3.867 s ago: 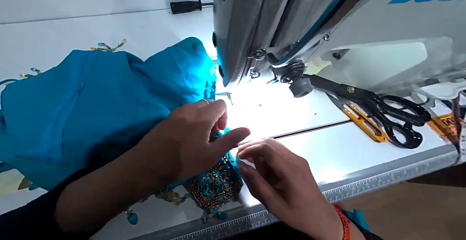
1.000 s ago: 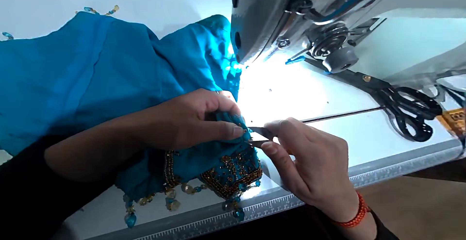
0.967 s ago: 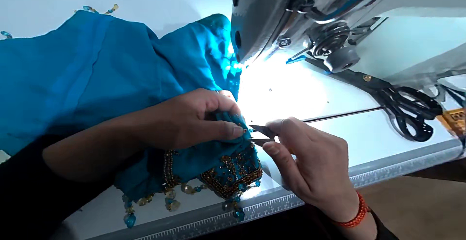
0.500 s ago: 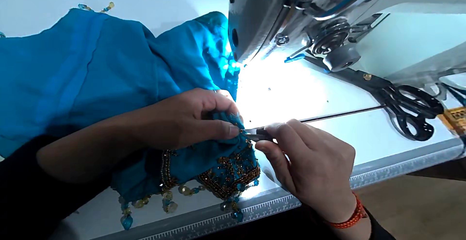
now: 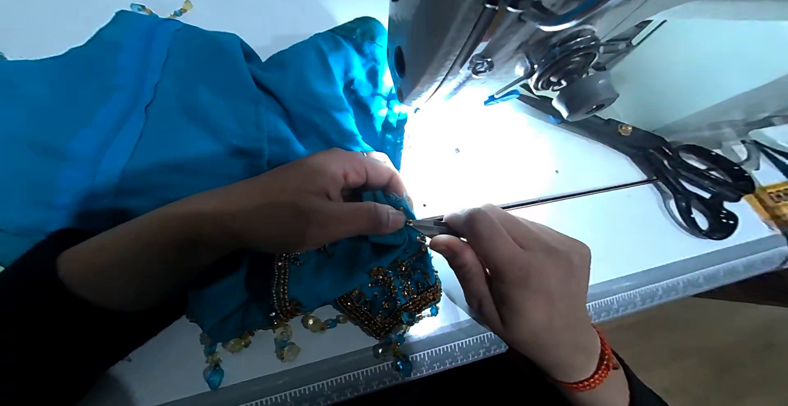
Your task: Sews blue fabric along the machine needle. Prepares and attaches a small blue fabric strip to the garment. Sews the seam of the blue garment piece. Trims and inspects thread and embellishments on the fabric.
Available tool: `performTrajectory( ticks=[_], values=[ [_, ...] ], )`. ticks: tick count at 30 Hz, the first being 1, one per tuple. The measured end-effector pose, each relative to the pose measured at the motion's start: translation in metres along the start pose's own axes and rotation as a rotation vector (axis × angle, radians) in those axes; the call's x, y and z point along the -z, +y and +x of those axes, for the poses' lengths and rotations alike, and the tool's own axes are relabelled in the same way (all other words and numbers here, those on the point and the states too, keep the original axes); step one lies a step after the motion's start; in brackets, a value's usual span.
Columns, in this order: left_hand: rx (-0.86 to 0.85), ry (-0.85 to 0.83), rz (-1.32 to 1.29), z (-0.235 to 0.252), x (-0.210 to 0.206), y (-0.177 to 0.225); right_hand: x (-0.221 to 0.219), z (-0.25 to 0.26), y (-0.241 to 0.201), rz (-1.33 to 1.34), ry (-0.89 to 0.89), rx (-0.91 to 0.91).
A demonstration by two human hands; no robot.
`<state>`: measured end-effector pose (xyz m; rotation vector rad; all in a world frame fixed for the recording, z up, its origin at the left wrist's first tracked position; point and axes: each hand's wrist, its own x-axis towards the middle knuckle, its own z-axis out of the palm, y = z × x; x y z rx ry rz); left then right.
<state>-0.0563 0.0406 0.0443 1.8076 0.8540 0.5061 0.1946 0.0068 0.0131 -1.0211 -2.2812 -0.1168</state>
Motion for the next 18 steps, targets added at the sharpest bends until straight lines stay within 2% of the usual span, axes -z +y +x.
performTrajectory(
  ticks=[5,10,13,18],
  values=[
    [-0.006,0.003,-0.078,0.0,-0.0004,-0.0009,0.0003,-0.0001,0.0013,0.14,-0.074,-0.055],
    [0.001,0.05,-0.036,0.0006,-0.0016,-0.0014,0.0024,-0.0006,0.0017,0.238,-0.125,-0.111],
    [-0.01,0.02,-0.041,0.0011,-0.0002,-0.0022,0.0067,0.0011,0.0036,0.306,-0.184,-0.153],
    [0.066,0.008,-0.102,0.0002,-0.0005,0.0033,0.0092,0.0015,0.0034,0.333,-0.208,-0.182]
  ],
)
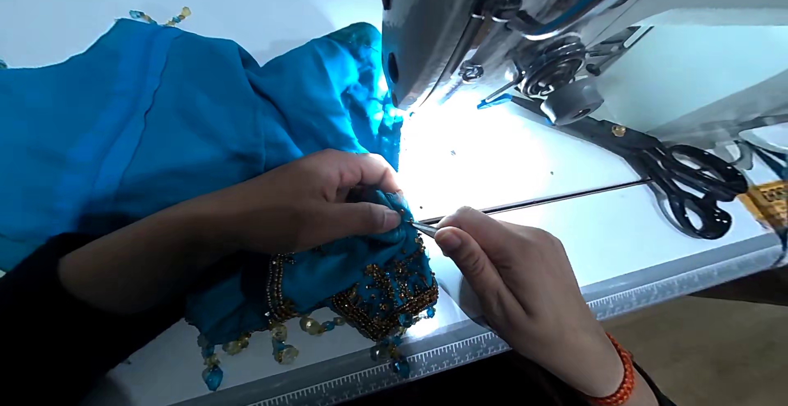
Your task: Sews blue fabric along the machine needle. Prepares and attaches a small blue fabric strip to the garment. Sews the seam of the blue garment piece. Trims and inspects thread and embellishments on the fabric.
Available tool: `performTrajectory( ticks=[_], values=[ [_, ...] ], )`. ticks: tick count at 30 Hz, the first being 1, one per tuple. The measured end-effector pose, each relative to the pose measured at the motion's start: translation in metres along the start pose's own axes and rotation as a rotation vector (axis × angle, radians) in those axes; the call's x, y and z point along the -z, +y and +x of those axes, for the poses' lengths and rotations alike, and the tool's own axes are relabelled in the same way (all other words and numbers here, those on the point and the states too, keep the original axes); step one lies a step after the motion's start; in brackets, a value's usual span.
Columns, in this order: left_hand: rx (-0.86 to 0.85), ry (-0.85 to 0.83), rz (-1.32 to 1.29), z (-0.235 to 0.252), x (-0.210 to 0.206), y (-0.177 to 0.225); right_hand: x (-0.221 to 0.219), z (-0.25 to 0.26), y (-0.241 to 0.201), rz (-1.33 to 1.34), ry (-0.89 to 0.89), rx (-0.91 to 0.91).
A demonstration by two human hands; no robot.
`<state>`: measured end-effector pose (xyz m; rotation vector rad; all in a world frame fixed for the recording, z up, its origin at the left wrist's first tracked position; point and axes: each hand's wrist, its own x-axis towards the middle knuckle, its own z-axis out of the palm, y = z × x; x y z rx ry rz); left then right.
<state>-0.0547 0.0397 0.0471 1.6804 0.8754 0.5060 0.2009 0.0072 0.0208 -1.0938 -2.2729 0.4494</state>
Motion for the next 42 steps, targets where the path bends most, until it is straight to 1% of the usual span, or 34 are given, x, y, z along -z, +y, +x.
performTrajectory(
  ticks=[3,6,8,13,16,19,25,28,31,33,36,42],
  values=[
    [0.023,-0.001,-0.046,0.0,0.0,0.001,-0.001,-0.001,0.0,0.005,0.004,-0.008],
    [0.028,-0.008,-0.11,0.0,-0.001,0.002,-0.004,-0.003,-0.001,-0.014,0.05,0.015],
    [0.013,-0.014,-0.116,0.0,-0.002,0.002,-0.008,-0.004,-0.001,-0.07,0.099,0.046],
    [0.003,-0.025,-0.112,0.0,-0.001,0.002,-0.011,-0.003,-0.003,-0.16,0.141,0.088],
    [-0.006,-0.028,-0.121,0.001,-0.001,0.001,-0.011,-0.003,-0.003,-0.156,0.149,0.093],
    [0.016,-0.012,-0.113,0.0,-0.002,0.002,-0.009,-0.002,-0.001,-0.088,0.123,0.064],
    [0.0,-0.002,-0.15,0.001,-0.002,0.001,-0.005,-0.001,0.0,-0.015,0.075,0.02],
    [0.007,0.014,-0.195,0.001,-0.002,0.001,0.003,-0.001,0.002,0.037,-0.01,-0.034],
    [0.017,0.054,-0.254,0.001,-0.006,0.002,0.011,0.002,0.004,0.149,-0.111,-0.104],
    [0.008,0.103,-0.297,0.001,-0.011,0.006,0.013,0.003,0.005,0.227,-0.126,-0.142],
    [0.001,0.18,-0.358,-0.002,-0.02,0.014,0.011,0.0,0.005,0.275,-0.069,-0.122],
    [0.013,0.242,-0.368,-0.003,-0.028,0.016,-0.004,-0.01,0.004,0.054,0.125,0.034]
  ],
)
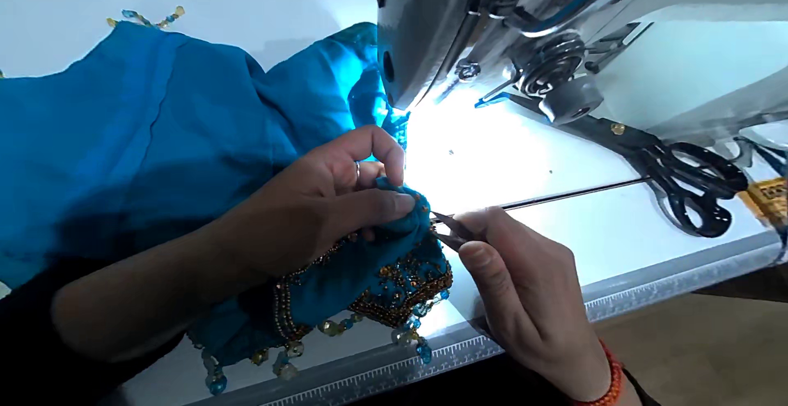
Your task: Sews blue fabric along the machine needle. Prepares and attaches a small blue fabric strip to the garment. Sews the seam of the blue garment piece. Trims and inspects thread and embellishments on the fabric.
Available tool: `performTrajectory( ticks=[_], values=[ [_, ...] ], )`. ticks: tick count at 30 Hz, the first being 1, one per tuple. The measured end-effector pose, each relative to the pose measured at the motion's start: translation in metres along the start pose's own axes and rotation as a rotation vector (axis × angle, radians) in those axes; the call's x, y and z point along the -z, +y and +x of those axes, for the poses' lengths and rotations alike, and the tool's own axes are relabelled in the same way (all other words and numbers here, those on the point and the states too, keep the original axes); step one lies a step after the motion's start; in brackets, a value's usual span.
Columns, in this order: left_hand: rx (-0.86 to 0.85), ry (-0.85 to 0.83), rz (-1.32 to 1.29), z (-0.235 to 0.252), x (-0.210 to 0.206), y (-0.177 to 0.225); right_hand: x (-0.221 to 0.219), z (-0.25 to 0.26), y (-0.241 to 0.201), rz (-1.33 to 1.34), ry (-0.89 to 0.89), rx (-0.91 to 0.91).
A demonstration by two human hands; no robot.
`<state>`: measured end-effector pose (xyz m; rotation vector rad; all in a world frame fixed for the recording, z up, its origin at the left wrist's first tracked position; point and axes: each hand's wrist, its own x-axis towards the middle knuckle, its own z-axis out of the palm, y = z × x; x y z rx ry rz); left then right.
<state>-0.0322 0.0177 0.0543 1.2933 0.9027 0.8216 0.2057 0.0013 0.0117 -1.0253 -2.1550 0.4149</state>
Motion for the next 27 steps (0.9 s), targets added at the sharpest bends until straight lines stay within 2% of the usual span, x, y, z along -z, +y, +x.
performTrajectory(
  ticks=[4,8,27],
  values=[
    [-0.035,-0.026,0.002,0.0024,0.0026,-0.0065,-0.0028,0.0008,-0.0013,-0.142,0.088,0.031],
    [-0.024,-0.015,0.006,0.0023,0.0026,-0.0066,-0.0041,0.0021,-0.0024,-0.24,0.101,0.032],
    [-0.011,0.009,0.08,0.0004,-0.0009,-0.0052,-0.0062,0.0046,-0.0041,-0.302,0.114,0.069]
  ],
)
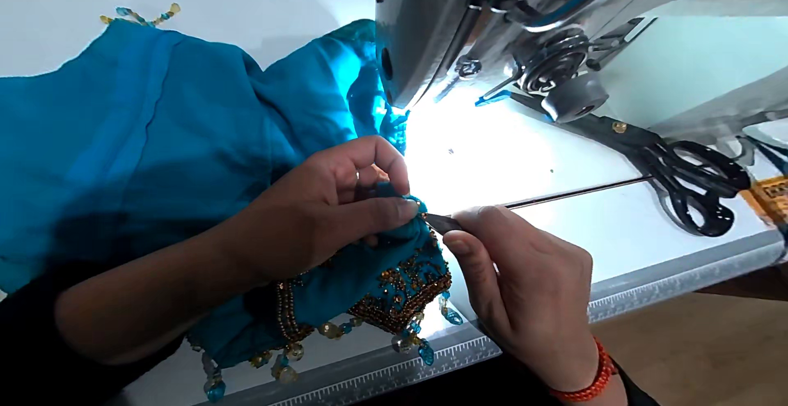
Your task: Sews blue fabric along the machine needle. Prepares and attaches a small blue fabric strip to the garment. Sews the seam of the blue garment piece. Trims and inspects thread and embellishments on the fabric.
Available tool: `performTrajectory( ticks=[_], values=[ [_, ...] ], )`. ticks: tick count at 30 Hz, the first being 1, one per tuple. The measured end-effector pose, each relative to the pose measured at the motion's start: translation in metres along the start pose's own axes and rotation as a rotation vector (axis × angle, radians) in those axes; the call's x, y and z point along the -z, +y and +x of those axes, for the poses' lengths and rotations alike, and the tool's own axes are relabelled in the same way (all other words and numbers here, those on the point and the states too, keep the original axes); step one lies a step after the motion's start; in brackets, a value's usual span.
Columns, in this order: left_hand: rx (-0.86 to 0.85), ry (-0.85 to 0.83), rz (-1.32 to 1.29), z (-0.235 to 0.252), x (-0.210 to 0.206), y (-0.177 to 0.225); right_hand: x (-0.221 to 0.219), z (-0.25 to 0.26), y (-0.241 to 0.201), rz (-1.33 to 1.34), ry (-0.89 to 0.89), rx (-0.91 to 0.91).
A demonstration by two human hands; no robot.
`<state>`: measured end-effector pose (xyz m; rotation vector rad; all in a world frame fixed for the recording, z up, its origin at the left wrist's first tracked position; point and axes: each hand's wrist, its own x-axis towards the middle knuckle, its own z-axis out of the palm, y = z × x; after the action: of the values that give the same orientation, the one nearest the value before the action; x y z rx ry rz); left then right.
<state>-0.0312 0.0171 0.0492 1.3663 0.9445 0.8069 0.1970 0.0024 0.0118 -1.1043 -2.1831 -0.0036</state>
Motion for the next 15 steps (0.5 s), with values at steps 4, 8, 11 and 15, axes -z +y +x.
performTrajectory(
  ticks=[4,8,11,15],
  values=[
    [0.012,0.004,-0.006,0.0002,-0.0002,0.0013,0.0003,0.0007,0.0009,0.042,-0.011,-0.016],
    [0.014,-0.005,-0.017,0.0008,0.0007,-0.0005,0.0022,0.0005,0.0065,0.201,-0.065,-0.09],
    [0.006,-0.013,-0.024,0.0022,0.0026,-0.0032,0.0031,0.0,0.0075,0.215,-0.056,-0.097],
    [0.03,0.006,-0.037,0.0028,0.002,-0.0023,0.0013,-0.0019,0.0006,0.008,-0.008,-0.028]
  ],
)
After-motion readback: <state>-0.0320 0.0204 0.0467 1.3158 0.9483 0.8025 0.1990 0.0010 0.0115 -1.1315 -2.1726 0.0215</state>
